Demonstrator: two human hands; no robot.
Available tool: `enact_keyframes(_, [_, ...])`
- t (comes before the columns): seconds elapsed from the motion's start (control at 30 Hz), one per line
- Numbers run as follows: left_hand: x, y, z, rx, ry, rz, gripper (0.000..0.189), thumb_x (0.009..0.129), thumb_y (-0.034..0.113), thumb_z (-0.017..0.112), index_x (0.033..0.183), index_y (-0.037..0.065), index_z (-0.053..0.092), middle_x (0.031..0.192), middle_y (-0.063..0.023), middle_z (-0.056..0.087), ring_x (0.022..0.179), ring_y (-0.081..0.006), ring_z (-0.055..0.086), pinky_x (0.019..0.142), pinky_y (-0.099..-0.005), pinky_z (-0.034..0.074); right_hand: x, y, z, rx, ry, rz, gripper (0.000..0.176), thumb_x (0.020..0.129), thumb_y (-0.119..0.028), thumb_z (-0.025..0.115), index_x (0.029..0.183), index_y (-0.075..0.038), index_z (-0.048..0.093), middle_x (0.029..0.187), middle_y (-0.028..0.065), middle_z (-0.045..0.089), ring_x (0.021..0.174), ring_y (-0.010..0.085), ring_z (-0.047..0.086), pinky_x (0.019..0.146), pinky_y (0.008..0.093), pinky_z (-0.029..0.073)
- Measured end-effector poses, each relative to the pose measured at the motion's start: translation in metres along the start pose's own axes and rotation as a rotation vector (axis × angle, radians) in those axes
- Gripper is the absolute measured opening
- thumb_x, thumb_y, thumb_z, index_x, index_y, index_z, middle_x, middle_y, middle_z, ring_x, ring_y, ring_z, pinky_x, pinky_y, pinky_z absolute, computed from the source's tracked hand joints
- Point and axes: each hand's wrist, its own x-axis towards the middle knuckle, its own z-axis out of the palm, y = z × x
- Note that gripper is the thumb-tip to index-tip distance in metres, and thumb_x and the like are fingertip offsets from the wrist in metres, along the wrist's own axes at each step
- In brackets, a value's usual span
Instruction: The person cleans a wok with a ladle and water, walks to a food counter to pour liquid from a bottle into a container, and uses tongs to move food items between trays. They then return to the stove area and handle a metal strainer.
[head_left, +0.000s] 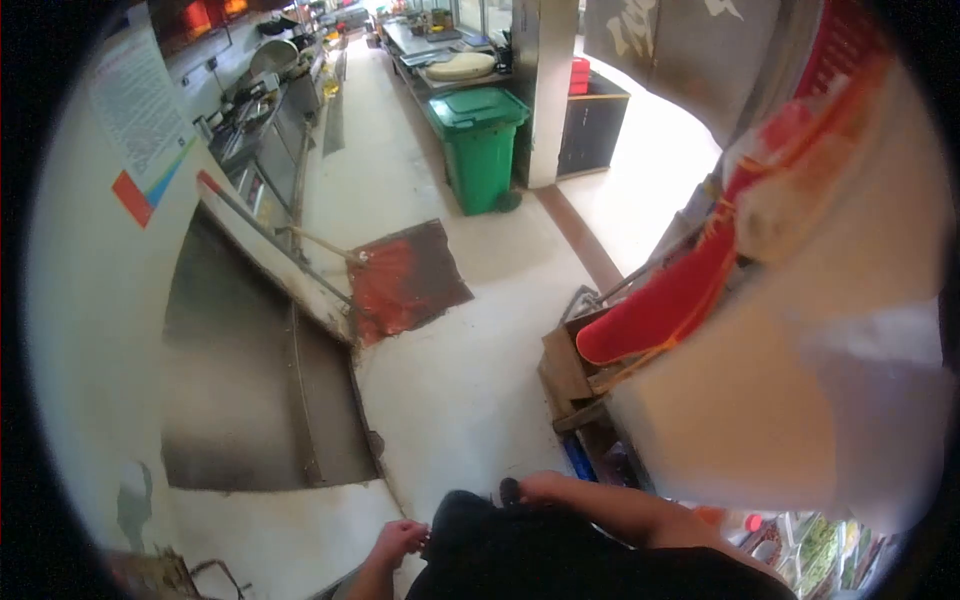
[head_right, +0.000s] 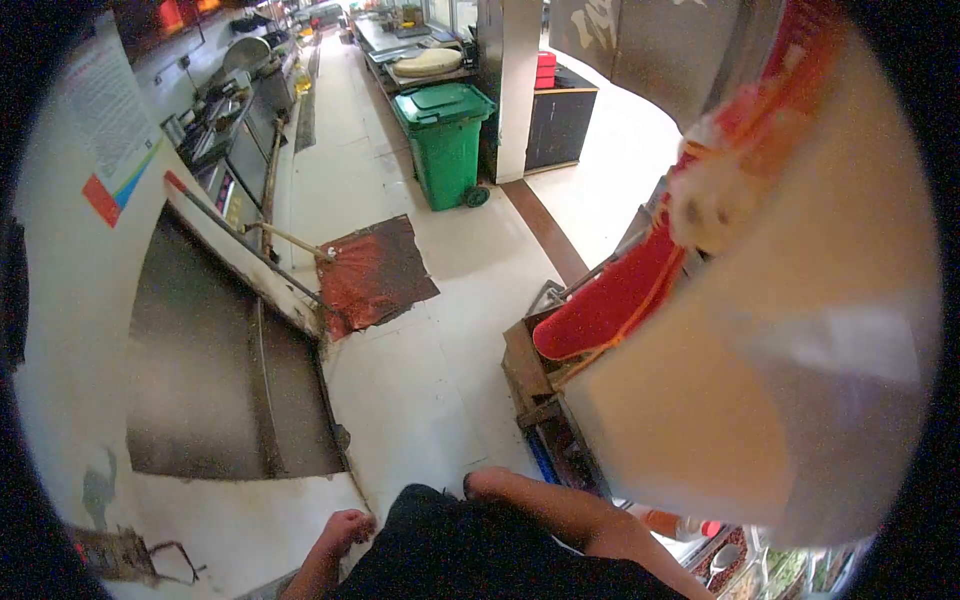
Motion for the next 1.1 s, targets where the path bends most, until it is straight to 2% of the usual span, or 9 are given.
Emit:
enact_keyframes(0.13, [0.098,-0.074,-0.069,0.186,0.455,-0.062,0.017,0.078,0.018,0.064,0.084,0.003,0.066,0.070,-0.0102,0.065,0.060,-0.0161,0.060,0.053,-0.0308,0.047,0.051,0.002,-0.078,0.164,0.218,-0.224,0.030,0.080,-0.034,0.056,0.099,-0.011,0.064,0.093,0.0137,0.065,0.086,0.0333,0.061,0.075,0.0434,0.048])
enact_keyframes(0.3, [0.167,-0.183,-0.166,1.085,-0.221,-0.090,0.014,0.076,0.025,0.062,0.075,0.014,0.070,0.070,-0.0106,0.065,0.069,-0.0214,0.063,0.061,-0.0378,0.050,0.101,0.081,-0.156,0.178,0.216,0.135,0.035,0.082,-0.039,0.055,0.102,-0.011,0.063,0.097,0.0147,0.064,0.091,0.0321,0.060,0.079,0.0408,0.047])
enact_keyframes(0.43, [0.246,-0.052,-0.225,0.731,-0.202,-0.625,0.031,0.078,0.040,0.061,0.068,0.012,0.069,0.073,-0.0085,0.066,0.072,-0.0207,0.064,0.064,-0.0375,0.051,0.090,0.148,-0.198,0.254,0.265,0.441,0.031,0.079,-0.031,0.057,0.088,-0.002,0.065,0.084,0.0176,0.065,0.080,0.0353,0.062,0.073,0.0445,0.049])
enact_keyframes(0.57, [0.361,0.168,-0.280,0.950,0.172,-0.089,0.029,0.073,0.030,0.059,0.079,0.003,0.066,0.090,-0.0167,0.064,0.084,-0.0291,0.062,0.075,-0.0419,0.049,0.114,0.219,-0.235,0.281,0.217,0.270,0.027,0.079,-0.034,0.060,0.091,-0.009,0.065,0.089,0.0129,0.066,0.084,0.0291,0.062,0.075,0.0397,0.049])
enact_keyframes(0.63, [0.413,0.284,-0.309,0.700,0.354,0.154,0.028,0.076,0.027,0.063,0.091,0.004,0.064,0.081,-0.0131,0.065,0.073,-0.0247,0.062,0.067,-0.0364,0.050,0.119,0.183,-0.320,0.370,0.408,0.558,0.025,0.080,-0.030,0.059,0.084,-0.006,0.065,0.078,0.0114,0.067,0.071,0.0275,0.065,0.068,0.0366,0.051])
enact_keyframes(0.8, [0.478,0.534,-0.326,0.412,0.409,0.277,0.027,0.078,0.024,0.063,0.096,0.004,0.064,0.088,-0.0127,0.066,0.081,-0.0251,0.063,0.074,-0.0343,0.049,0.219,0.200,-0.433,0.762,0.577,0.510,0.029,0.082,-0.029,0.058,0.091,-0.002,0.067,0.075,0.0114,0.067,0.065,0.0193,0.065,0.063,0.0319,0.051])
enact_keyframes(0.93, [0.544,0.596,-0.333,0.583,0.461,0.323,0.028,0.079,0.024,0.062,0.099,0.004,0.064,0.088,-0.0132,0.066,0.081,-0.0252,0.063,0.074,-0.0347,0.049,0.252,0.186,-0.575,0.735,0.520,0.399,0.030,0.080,-0.030,0.058,0.096,-0.007,0.067,0.085,0.0144,0.067,0.077,0.0272,0.065,0.072,0.0366,0.051])
enact_keyframes(1.07, [0.588,0.572,-0.350,1.145,0.137,-0.112,0.031,0.078,0.029,0.059,0.102,0.010,0.064,0.102,-0.0162,0.062,0.098,-0.0281,0.059,0.085,-0.0398,0.046,0.262,0.237,-0.704,0.573,0.338,0.471,0.035,0.081,-0.036,0.050,0.082,-0.006,0.068,0.070,0.0103,0.066,0.072,0.0241,0.065,0.075,0.0377,0.050])
enact_keyframes(1.1, [0.592,0.549,-0.368,1.158,-0.052,0.072,0.034,0.076,0.033,0.062,0.102,0.011,0.065,0.105,-0.0149,0.062,0.102,-0.0275,0.057,0.088,-0.0385,0.045,0.278,0.277,-0.721,0.462,0.386,0.355,0.035,0.081,-0.036,0.050,0.081,-0.006,0.068,0.070,0.0100,0.066,0.070,0.0239,0.064,0.076,0.0377,0.050])
